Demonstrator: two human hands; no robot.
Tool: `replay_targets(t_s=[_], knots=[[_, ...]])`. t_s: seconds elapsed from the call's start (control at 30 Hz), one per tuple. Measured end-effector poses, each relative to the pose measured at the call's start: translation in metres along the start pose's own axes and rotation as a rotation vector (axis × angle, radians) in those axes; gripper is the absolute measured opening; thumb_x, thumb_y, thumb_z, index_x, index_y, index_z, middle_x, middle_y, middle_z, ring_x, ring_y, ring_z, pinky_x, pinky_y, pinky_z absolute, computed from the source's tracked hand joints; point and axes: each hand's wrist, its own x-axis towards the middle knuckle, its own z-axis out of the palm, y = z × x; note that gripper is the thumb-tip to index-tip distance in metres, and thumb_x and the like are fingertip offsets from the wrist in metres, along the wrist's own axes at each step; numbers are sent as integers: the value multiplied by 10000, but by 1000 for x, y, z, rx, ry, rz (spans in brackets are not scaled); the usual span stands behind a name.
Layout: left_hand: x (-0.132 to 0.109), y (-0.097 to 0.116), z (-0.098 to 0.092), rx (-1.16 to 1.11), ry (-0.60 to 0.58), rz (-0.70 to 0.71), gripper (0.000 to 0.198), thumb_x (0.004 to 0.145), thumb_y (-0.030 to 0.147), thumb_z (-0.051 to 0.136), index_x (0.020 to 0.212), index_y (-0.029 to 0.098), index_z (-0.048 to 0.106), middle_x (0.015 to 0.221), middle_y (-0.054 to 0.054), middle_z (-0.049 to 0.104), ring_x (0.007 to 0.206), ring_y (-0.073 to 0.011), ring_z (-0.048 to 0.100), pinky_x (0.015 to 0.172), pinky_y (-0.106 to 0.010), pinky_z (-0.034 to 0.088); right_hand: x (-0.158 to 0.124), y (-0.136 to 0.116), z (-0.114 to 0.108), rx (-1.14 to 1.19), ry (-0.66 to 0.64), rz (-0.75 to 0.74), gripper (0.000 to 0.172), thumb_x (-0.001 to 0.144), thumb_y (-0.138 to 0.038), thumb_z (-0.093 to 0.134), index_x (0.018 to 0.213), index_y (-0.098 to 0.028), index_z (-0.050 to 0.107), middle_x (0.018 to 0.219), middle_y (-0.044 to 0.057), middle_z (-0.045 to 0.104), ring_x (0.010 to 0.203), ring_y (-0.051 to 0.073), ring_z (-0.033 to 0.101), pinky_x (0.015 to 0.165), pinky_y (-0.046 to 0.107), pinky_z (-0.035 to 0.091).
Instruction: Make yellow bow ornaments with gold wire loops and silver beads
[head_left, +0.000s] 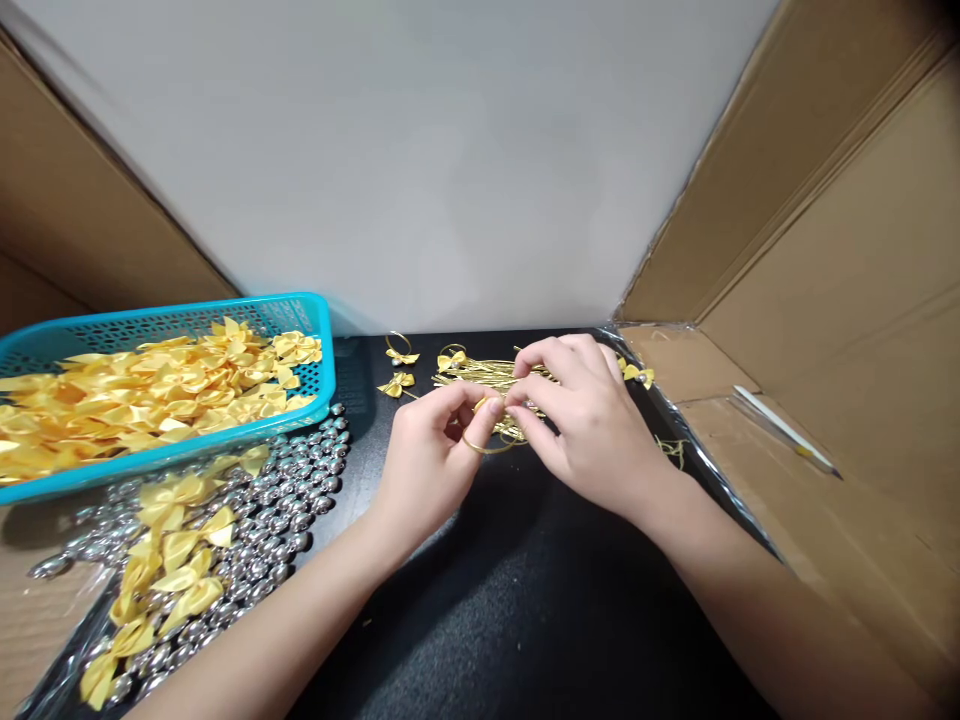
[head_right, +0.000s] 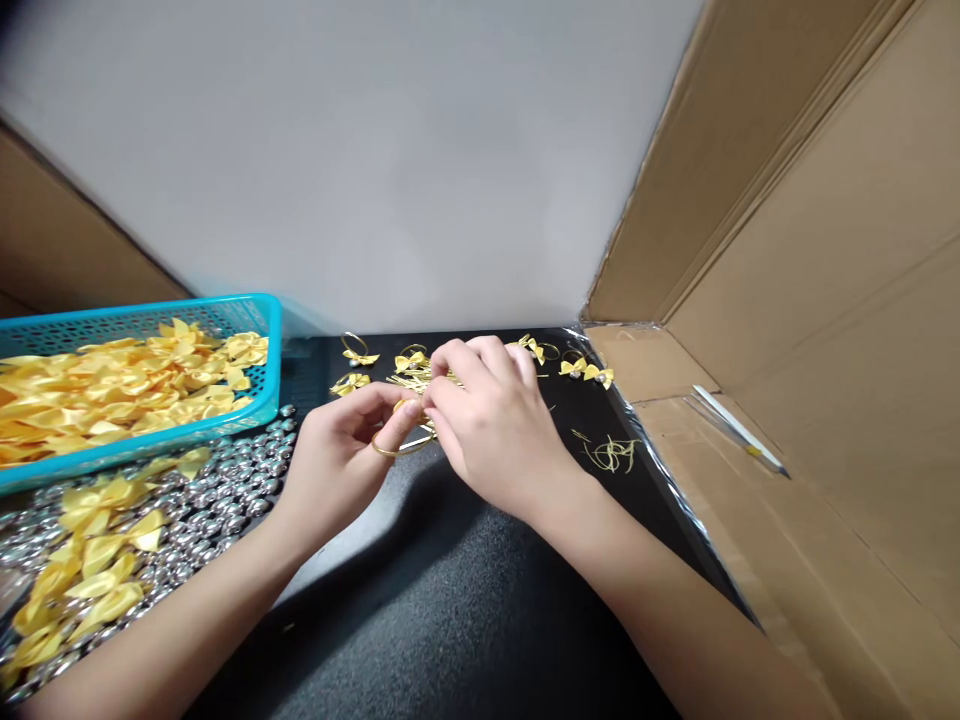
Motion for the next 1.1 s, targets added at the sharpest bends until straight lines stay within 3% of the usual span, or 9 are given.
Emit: replay_targets(t_s=[0.1, 0.27, 0.43, 0.53, 0.67, 0.8, 0.93, 1.03, 1.1], knots=[[0, 2, -1, 6, -14, 15, 178, 888, 329, 589, 829, 178, 662, 748, -26, 698, 604, -135, 604, 551, -243, 470, 0, 1, -5, 90, -39, 37, 122, 911, -179, 525, 829, -195, 613, 1080, 78, 610, 1040, 236, 475, 920, 439, 392], [0, 7, -2, 111, 16, 86, 147, 878, 270, 585, 789, 172, 649, 718, -18, 692, 563, -119, 580, 520, -226, 448, 2, 1, -13, 362, -217, 228, 133, 930, -205, 507, 819, -206, 580, 1141, 68, 544, 1137, 219, 450, 973, 416, 423], [1, 5, -2, 151, 46, 111, 127, 875, 248, 579, 797, 174, 646, 724, -18, 697, 564, -122, 591, 524, -228, 460, 1, -1, -26, 492, -335, 255, 165, 938, -229, 495, 783, -214, 550, 1151, 53, 549, 1192, 215, 461, 1009, 436, 422], [2, 2, -2, 177, 76, 114, 124, 873, 254, 589, 800, 171, 646, 706, -13, 681, 550, -116, 577, 524, -228, 459, 0, 2, -34, 606, -391, 314, 168, 945, -250, 478, 808, -218, 569, 1037, 34, 605, 1056, 186, 556, 931, 383, 476], [2, 1, -1, 207, 100, 130, 121, 873, 248, 591, 801, 165, 642, 696, -14, 671, 539, -112, 567, 519, -226, 453, 0, 9, -35, 887, -411, 533, 185, 946, -346, 483, 926, -202, 598, 948, 36, 657, 887, 162, 638, 790, 327, 531], [3, 0, -1, 248, 111, 141, 122, 869, 249, 595, 796, 166, 646, 674, -9, 661, 518, -109, 552, 513, -231, 446, 3, 18, -29, 1132, -466, 635, 194, 907, -356, 563, 854, -173, 603, 897, 52, 698, 822, 142, 675, 747, 289, 541], [5, 0, -3, 251, 140, 137, 101, 860, 224, 594, 809, 165, 657, 699, -16, 679, 538, -113, 579, 523, -225, 468, 5, 29, -25, 1129, -597, 609, 164, 842, -314, 649, 768, -176, 599, 721, -5, 668, 656, 102, 639, 662, 244, 526], [6, 0, -4, 235, 149, 139, 108, 860, 222, 589, 809, 163, 663, 704, -18, 684, 541, -112, 589, 523, -220, 477, 4, 35, -24, 1056, -772, 467, 145, 828, -267, 644, 721, -174, 612, 636, -25, 632, 579, 96, 600, 584, 229, 495], [6, 0, -4, 229, 151, 136, 112, 861, 224, 587, 805, 164, 664, 701, -18, 682, 542, -111, 589, 522, -218, 478, 3, 38, -23, 949, -809, 383, 145, 820, -253, 642, 699, -174, 633, 606, -27, 620, 564, 99, 581, 549, 223, 468]])
